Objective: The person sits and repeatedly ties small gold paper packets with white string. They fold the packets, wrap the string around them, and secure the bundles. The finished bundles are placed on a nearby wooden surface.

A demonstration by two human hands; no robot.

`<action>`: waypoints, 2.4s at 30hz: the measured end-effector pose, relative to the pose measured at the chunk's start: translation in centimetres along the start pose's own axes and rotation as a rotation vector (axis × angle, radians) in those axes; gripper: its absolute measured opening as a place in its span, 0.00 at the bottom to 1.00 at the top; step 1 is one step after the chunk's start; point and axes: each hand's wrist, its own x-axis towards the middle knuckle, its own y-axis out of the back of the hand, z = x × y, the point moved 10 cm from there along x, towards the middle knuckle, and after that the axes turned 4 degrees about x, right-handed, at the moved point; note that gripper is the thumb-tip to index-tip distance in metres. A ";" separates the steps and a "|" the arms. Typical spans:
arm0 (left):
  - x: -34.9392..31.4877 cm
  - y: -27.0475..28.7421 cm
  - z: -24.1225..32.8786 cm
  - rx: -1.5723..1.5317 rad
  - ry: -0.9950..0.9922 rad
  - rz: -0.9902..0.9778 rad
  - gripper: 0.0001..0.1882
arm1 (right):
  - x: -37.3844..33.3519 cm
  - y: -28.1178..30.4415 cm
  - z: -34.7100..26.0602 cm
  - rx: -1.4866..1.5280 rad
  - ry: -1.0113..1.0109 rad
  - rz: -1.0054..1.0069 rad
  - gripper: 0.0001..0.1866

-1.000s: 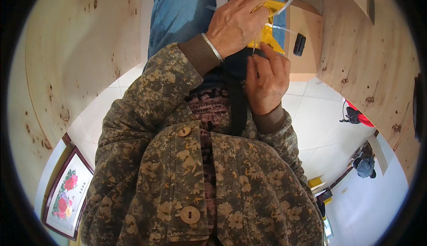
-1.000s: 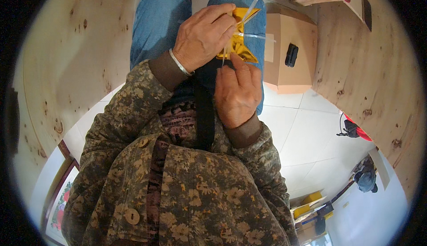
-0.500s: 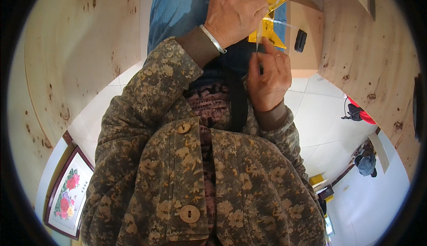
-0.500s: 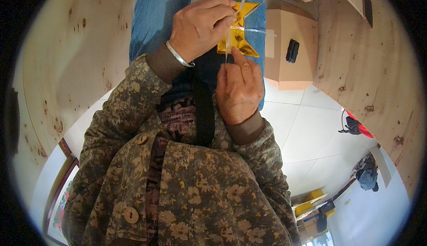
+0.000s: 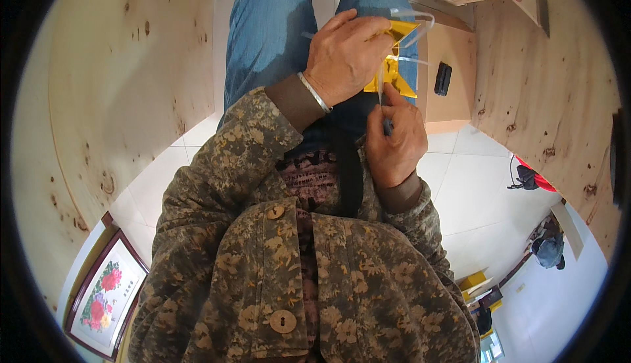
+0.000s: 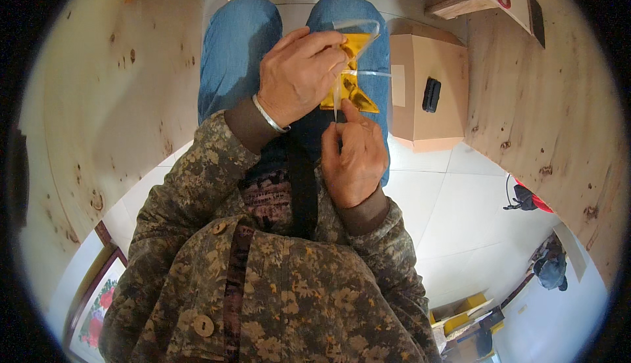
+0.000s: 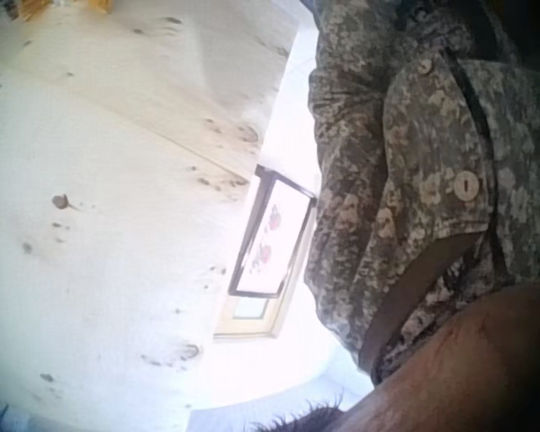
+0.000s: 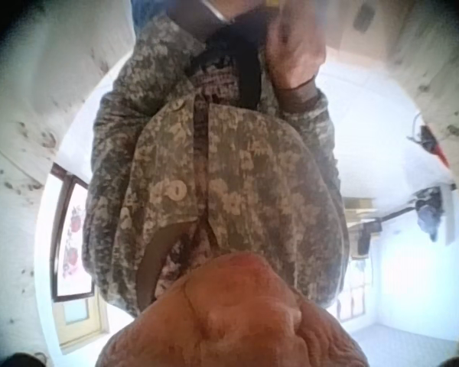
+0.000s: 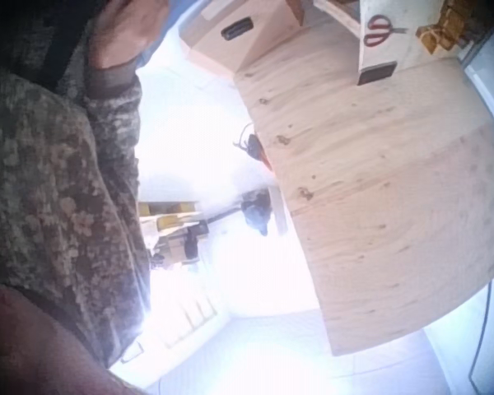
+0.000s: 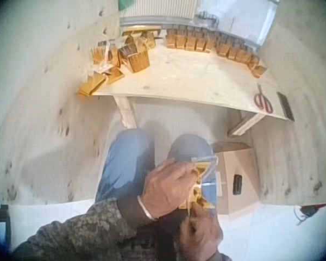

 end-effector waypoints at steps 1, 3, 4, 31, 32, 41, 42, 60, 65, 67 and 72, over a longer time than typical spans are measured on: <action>0.0 0.0 0.2 0.011 -0.022 0.002 0.08 | 0.0 0.0 0.0 0.007 0.003 0.002 0.09; -0.1 0.0 0.7 0.046 -0.077 0.001 0.08 | 0.0 0.0 0.1 0.004 -0.009 -0.006 0.09; -0.2 -0.2 0.8 0.056 -0.083 -0.012 0.08 | 0.0 0.0 0.2 0.004 -0.011 -0.010 0.09; 0.0 -0.7 -0.8 0.057 -0.121 -0.023 0.06 | -1.0 -1.6 -1.1 -0.184 0.171 -0.116 0.07; -0.1 -0.8 -0.9 0.057 -0.120 -0.024 0.06 | -1.0 -1.7 -1.1 -0.190 0.172 -0.114 0.07; -0.2 -1.2 -1.2 0.074 -0.132 -0.007 0.04 | -1.1 -2.0 -0.9 -0.240 0.200 -0.105 0.08; -0.2 -1.2 -1.3 0.077 -0.129 -0.003 0.04 | -1.2 -2.1 -0.9 -0.244 0.200 -0.110 0.08; -0.3 -1.9 -1.2 0.108 -0.156 -0.034 0.05 | -0.7 -2.1 -1.4 -0.310 0.242 -0.230 0.04; -0.3 -1.6 -0.6 0.106 -0.208 -0.015 0.05 | -0.7 -2.1 -1.3 -0.303 0.234 -0.235 0.04; 0.0 -1.5 -0.3 0.139 -0.201 -0.009 0.05 | -0.6 -1.9 -1.0 -0.304 0.219 -0.238 0.05; 1.0 -0.2 -0.1 -0.022 -0.104 0.041 0.05 | -0.7 -2.0 -1.1 -0.313 0.218 -0.263 0.05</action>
